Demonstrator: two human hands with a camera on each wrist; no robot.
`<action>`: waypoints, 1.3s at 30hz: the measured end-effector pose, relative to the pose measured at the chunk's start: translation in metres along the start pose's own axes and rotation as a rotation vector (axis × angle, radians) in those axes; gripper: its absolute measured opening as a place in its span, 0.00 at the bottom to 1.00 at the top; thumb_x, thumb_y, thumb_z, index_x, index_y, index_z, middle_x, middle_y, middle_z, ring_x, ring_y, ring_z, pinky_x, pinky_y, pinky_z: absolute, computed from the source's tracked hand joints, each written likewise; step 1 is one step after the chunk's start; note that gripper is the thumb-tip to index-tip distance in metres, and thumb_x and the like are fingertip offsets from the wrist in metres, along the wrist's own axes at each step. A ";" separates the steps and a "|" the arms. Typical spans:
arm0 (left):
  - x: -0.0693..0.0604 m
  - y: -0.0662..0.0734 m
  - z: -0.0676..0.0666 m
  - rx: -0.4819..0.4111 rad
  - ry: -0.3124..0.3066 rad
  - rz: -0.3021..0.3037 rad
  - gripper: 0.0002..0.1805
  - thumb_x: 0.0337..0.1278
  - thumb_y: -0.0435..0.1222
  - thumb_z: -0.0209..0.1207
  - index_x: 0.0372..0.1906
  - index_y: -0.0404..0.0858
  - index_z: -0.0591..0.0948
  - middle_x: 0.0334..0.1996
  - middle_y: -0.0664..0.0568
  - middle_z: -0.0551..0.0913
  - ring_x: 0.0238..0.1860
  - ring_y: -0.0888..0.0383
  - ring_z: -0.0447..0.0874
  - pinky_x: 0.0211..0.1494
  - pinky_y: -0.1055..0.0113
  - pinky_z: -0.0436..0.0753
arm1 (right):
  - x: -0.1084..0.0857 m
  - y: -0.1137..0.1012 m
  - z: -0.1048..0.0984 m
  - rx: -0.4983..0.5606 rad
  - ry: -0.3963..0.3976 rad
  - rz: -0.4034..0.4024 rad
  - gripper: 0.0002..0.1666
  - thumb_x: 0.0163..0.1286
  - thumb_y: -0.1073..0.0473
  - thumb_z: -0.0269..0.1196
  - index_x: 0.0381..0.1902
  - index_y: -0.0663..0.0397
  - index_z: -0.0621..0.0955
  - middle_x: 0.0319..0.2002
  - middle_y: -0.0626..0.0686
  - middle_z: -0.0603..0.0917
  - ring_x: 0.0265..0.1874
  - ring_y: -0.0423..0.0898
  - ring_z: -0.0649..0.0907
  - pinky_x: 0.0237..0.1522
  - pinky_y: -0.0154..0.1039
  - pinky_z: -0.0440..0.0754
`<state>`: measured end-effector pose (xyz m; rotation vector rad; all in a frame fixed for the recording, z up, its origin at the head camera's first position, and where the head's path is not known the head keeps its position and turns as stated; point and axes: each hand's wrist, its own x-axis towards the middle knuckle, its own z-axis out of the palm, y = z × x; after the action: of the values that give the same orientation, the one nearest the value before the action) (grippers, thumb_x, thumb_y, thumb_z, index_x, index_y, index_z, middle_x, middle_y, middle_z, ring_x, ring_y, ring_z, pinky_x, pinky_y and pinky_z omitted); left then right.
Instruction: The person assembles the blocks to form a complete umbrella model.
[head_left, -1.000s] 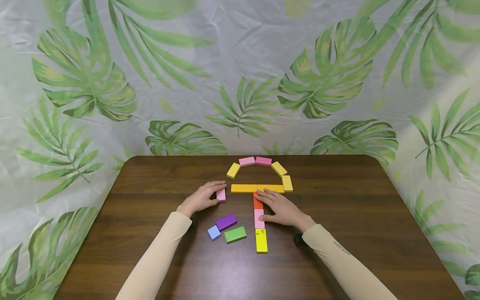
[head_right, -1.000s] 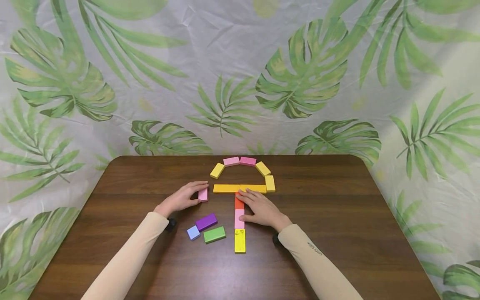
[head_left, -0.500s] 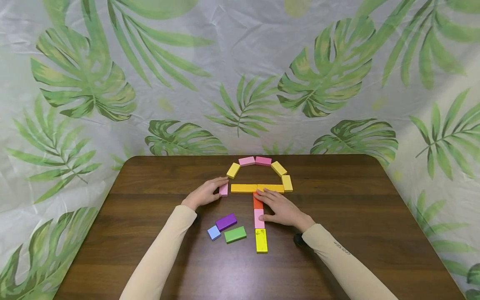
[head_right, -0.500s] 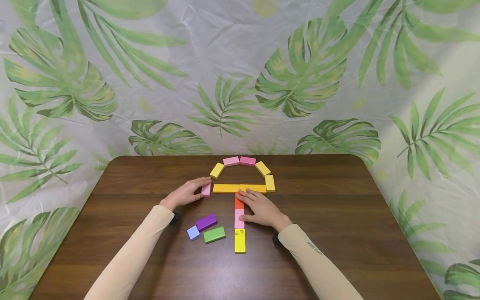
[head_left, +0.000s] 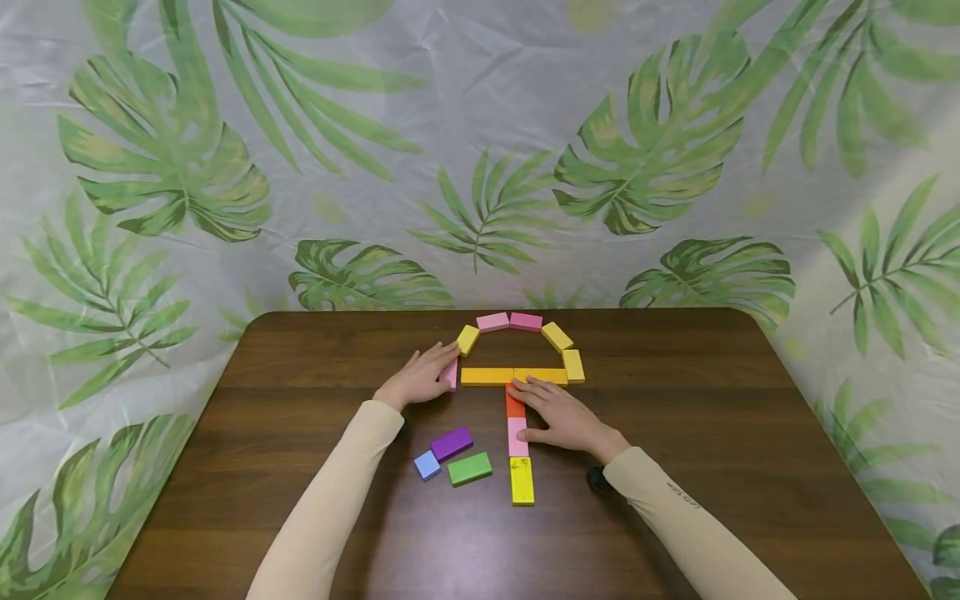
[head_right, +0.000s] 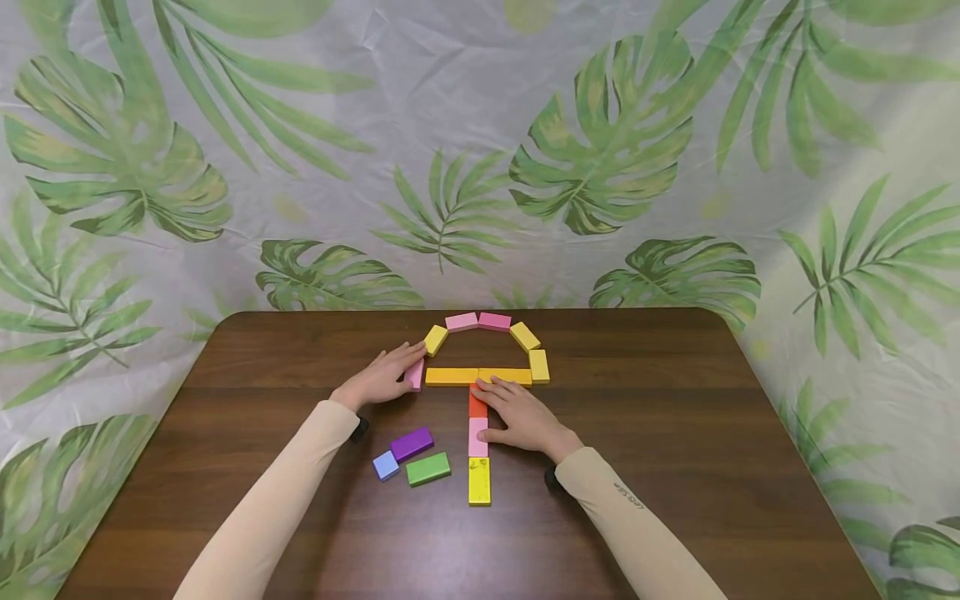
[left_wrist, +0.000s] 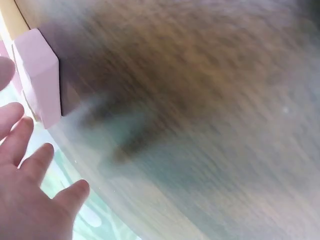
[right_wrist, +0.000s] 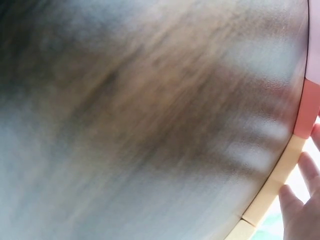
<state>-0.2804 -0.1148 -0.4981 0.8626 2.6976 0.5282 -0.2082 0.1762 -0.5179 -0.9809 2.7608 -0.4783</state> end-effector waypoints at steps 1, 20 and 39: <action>0.001 0.000 0.000 0.008 -0.006 -0.011 0.34 0.65 0.37 0.51 0.74 0.35 0.57 0.74 0.47 0.52 0.74 0.45 0.45 0.69 0.40 0.46 | 0.000 0.000 0.000 0.002 -0.001 0.001 0.48 0.64 0.35 0.59 0.74 0.51 0.59 0.73 0.55 0.58 0.72 0.55 0.54 0.69 0.52 0.53; 0.005 -0.001 0.000 0.029 -0.020 -0.080 0.33 0.66 0.38 0.47 0.74 0.38 0.56 0.75 0.50 0.50 0.74 0.46 0.43 0.70 0.40 0.44 | 0.000 -0.002 -0.002 0.010 -0.004 0.007 0.47 0.65 0.36 0.59 0.74 0.51 0.59 0.73 0.55 0.58 0.72 0.55 0.55 0.69 0.52 0.53; -0.020 -0.006 0.004 0.006 0.058 -0.014 0.35 0.64 0.41 0.57 0.72 0.36 0.61 0.72 0.44 0.59 0.73 0.42 0.47 0.68 0.36 0.46 | -0.001 -0.003 -0.002 0.007 0.003 0.007 0.47 0.65 0.35 0.59 0.74 0.51 0.59 0.73 0.55 0.58 0.72 0.55 0.54 0.69 0.52 0.52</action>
<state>-0.2663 -0.1302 -0.5011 0.8420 2.7565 0.5513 -0.2059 0.1756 -0.5152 -0.9698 2.7621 -0.4879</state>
